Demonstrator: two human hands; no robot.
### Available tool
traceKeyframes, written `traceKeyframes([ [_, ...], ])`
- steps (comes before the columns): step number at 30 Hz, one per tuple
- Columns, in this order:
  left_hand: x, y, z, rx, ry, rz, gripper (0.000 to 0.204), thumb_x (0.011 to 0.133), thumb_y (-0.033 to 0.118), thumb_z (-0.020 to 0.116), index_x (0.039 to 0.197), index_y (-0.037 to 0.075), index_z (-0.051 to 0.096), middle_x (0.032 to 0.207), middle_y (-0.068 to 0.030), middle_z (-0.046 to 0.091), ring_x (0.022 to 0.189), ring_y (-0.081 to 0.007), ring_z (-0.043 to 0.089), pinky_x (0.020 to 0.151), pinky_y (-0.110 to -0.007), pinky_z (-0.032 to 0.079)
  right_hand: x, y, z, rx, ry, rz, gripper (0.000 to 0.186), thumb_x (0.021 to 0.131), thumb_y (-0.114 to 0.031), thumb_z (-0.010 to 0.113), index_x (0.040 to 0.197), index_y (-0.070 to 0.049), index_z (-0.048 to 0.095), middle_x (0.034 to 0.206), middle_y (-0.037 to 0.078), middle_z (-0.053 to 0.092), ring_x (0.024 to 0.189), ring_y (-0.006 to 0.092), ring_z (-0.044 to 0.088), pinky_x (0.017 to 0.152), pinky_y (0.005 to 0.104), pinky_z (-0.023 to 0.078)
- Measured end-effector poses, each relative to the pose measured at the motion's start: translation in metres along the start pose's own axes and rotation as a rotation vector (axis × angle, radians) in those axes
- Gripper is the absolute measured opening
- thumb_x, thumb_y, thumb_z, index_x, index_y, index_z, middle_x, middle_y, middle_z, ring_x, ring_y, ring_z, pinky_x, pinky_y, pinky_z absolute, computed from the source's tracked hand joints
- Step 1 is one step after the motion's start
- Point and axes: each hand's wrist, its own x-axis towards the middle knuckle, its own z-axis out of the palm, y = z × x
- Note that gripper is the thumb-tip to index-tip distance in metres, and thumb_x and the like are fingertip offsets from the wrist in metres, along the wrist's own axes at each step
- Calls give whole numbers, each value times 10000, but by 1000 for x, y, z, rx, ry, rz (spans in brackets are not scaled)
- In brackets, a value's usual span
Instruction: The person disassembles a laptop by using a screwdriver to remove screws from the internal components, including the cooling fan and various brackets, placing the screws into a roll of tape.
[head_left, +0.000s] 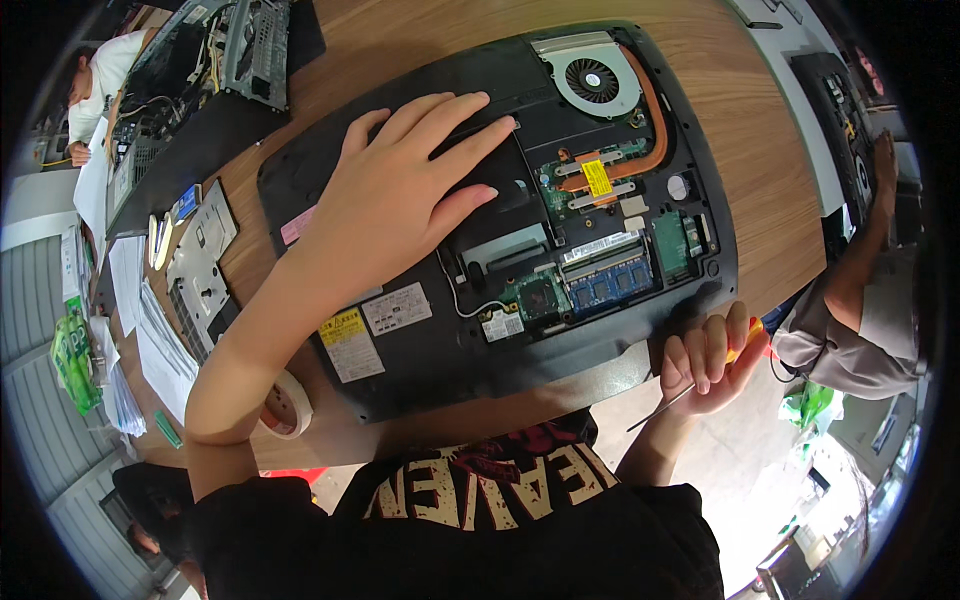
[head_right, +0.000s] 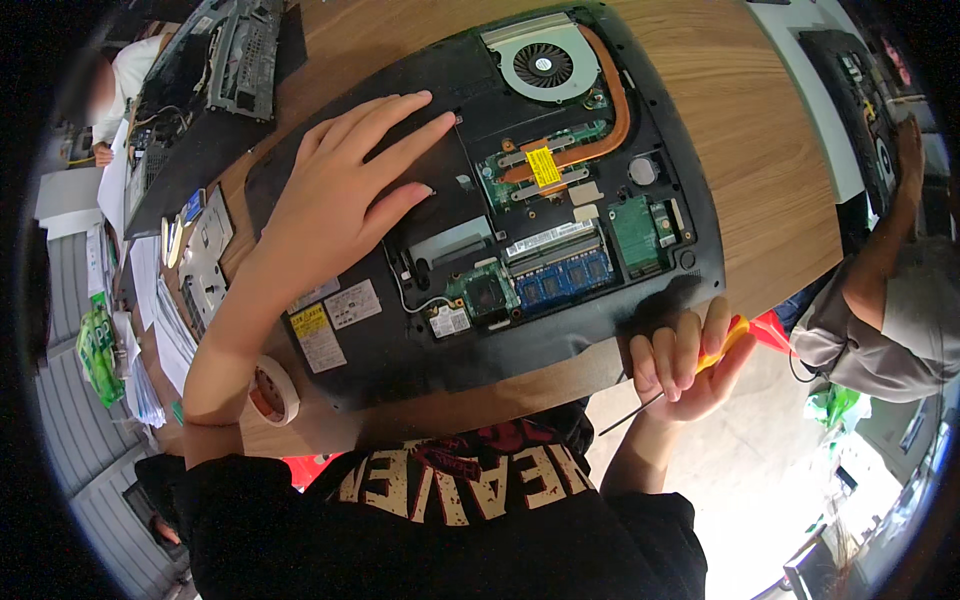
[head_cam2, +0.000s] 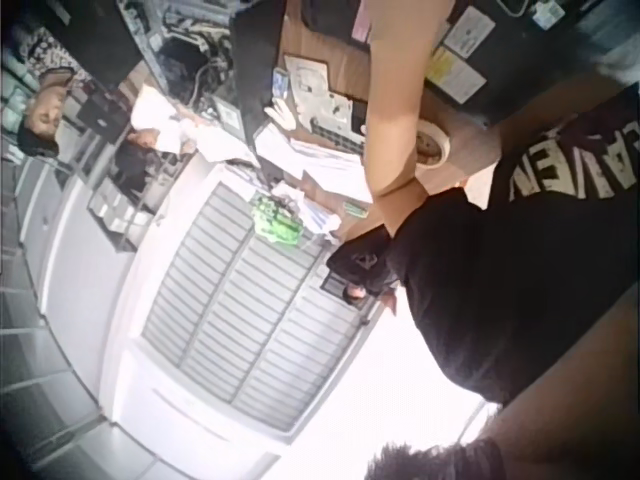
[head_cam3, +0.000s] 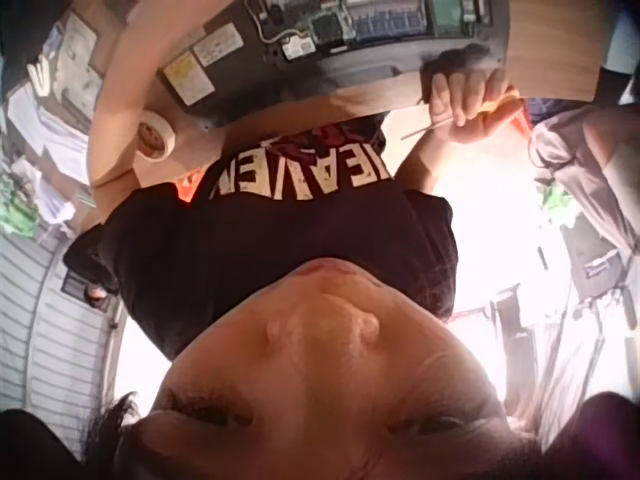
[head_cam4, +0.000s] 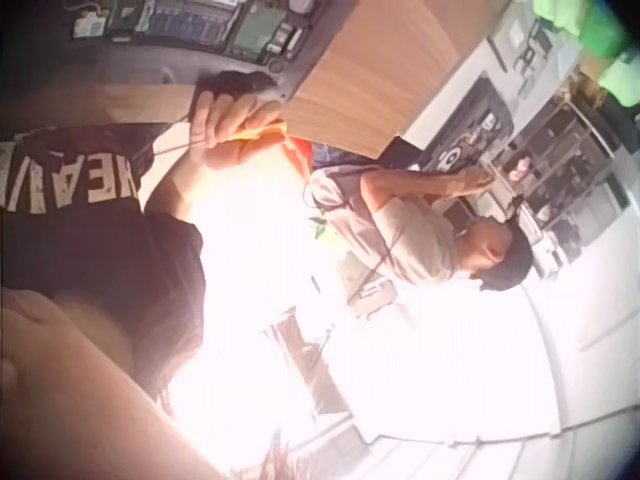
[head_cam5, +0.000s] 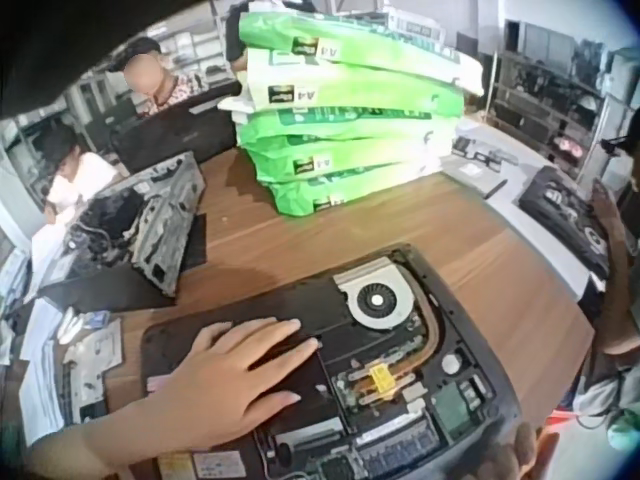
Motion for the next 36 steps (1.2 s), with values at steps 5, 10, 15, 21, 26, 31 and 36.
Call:
traceKeyframes([
  [5,2,-3,-1,-22,-19,-1,510,850,237,640,1350,213,538,1388,-37,478,1251,-251,458,1016,-423,347,4,0,2,22,-2,26,325,1046,-378,320,899,-93,365,672,62,441,513,136,404,617,310,332],
  [10,5,-5,-3,-29,-36,1,499,850,213,638,1342,225,551,1379,-32,487,1240,-247,465,1012,-418,345,1,-1,-2,-22,31,13,374,1038,-450,286,907,-112,380,688,52,464,511,127,435,592,302,364],
  [15,5,-8,-3,-31,-34,3,489,847,210,640,1330,227,563,1371,-30,495,1237,-242,468,997,-414,350,1,0,-1,-31,57,6,370,1038,-446,298,908,-110,382,683,52,470,504,122,440,577,296,362],
  [21,6,-8,-2,-35,-20,17,484,839,214,650,1317,217,575,1360,-31,504,1222,-241,477,978,-411,354,1,1,-1,-33,72,-15,365,1036,-445,310,909,-111,383,667,48,471,487,120,439,554,291,359],
  [26,6,-9,-2,-35,-5,22,478,838,220,653,1311,213,580,1350,-31,510,1210,-244,483,969,-409,356,1,0,-1,-35,67,-2,363,1037,-443,305,907,-112,381,666,46,463,491,117,434,560,290,358],
  [31,6,-10,1,-26,19,36,462,847,221,647,1305,221,586,1338,-29,516,1202,-242,487,966,-412,362,2,0,-1,-32,49,0,354,1038,-435,308,906,-113,376,671,46,457,495,118,427,569,290,355],
  [36,7,-9,-1,-43,24,24,426,856,199,638,1281,219,603,1308,-29,535,1193,-235,497,955,-403,372,4,0,-1,-20,34,5,342,1039,-426,316,907,-115,367,683,48,458,501,120,423,572,295,350],
])
